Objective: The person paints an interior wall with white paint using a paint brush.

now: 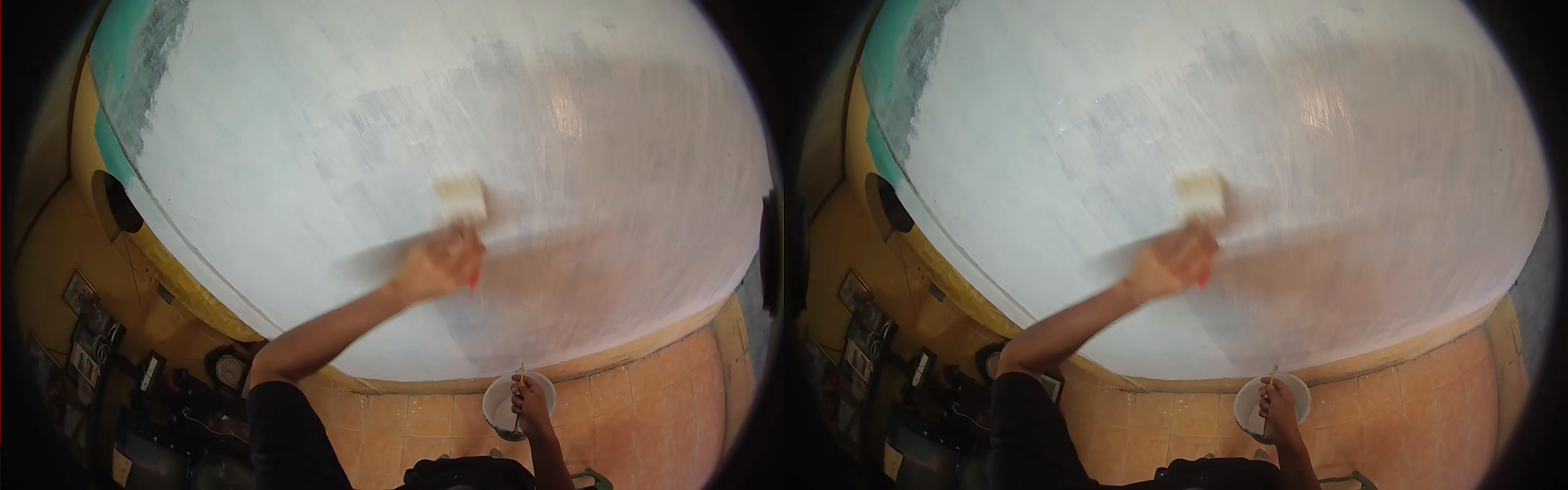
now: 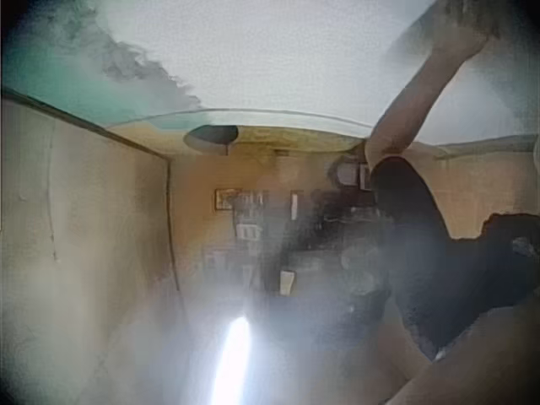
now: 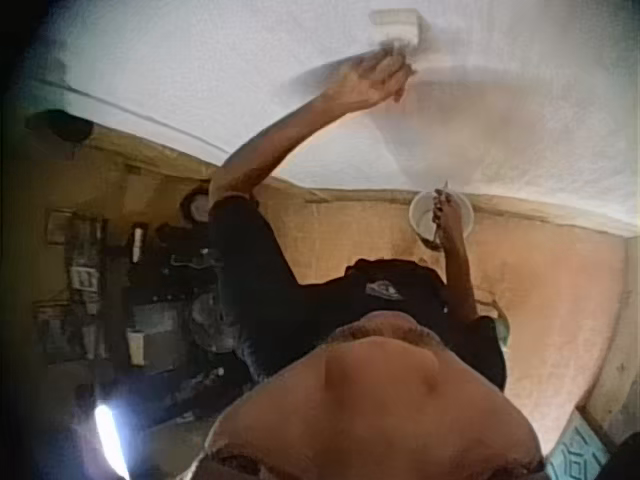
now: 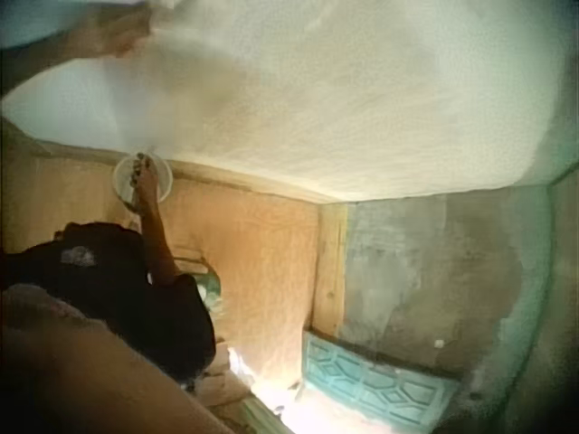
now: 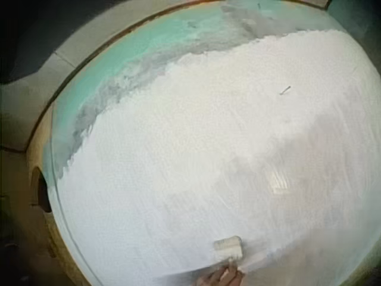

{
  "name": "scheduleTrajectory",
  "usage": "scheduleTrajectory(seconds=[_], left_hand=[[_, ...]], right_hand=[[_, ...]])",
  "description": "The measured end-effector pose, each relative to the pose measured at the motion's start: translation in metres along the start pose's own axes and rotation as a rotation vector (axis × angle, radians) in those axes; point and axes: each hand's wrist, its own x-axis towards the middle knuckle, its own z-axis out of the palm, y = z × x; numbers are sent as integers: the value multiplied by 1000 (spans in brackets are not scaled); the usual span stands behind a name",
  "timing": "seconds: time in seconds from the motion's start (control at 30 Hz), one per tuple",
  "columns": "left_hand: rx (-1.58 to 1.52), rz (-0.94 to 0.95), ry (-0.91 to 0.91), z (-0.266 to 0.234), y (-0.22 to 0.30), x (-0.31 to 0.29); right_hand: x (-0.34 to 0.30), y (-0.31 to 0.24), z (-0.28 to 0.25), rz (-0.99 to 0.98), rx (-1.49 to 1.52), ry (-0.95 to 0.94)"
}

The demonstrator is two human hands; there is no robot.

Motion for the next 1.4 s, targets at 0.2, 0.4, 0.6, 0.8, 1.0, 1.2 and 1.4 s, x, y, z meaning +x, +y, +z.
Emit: scheduleTrajectory(seconds=[0.2, 0.4, 0.6, 0.8, 1.0, 1.2, 1.4], left_hand=[[-821, -543, -487, 0, 60, -44], [-1079, -763, -560, -40, 107, -59], [-1198, -1146, -440, -46, 149, -85], [-1139, -1212, -395, -53, 138, -104], [-1083, -1097, -329, -60, 121, -110], [-1128, -1027, -269, -64, 116, -112], [-1096, -982, -354, -43, 133, -144]], right_hand=[[-2, 5, -2, 54, -26, -18], [-16, -12, 28, 52, -54, -127], [-36, -36, 69, 56, -113, -194], [-37, -55, 118, 65, -183, -271], [-46, -67, 161, -4, -202, -410], [-51, -63, 187, -65, -246, -386], [-51, -58, 196, -63, -248, -394]])
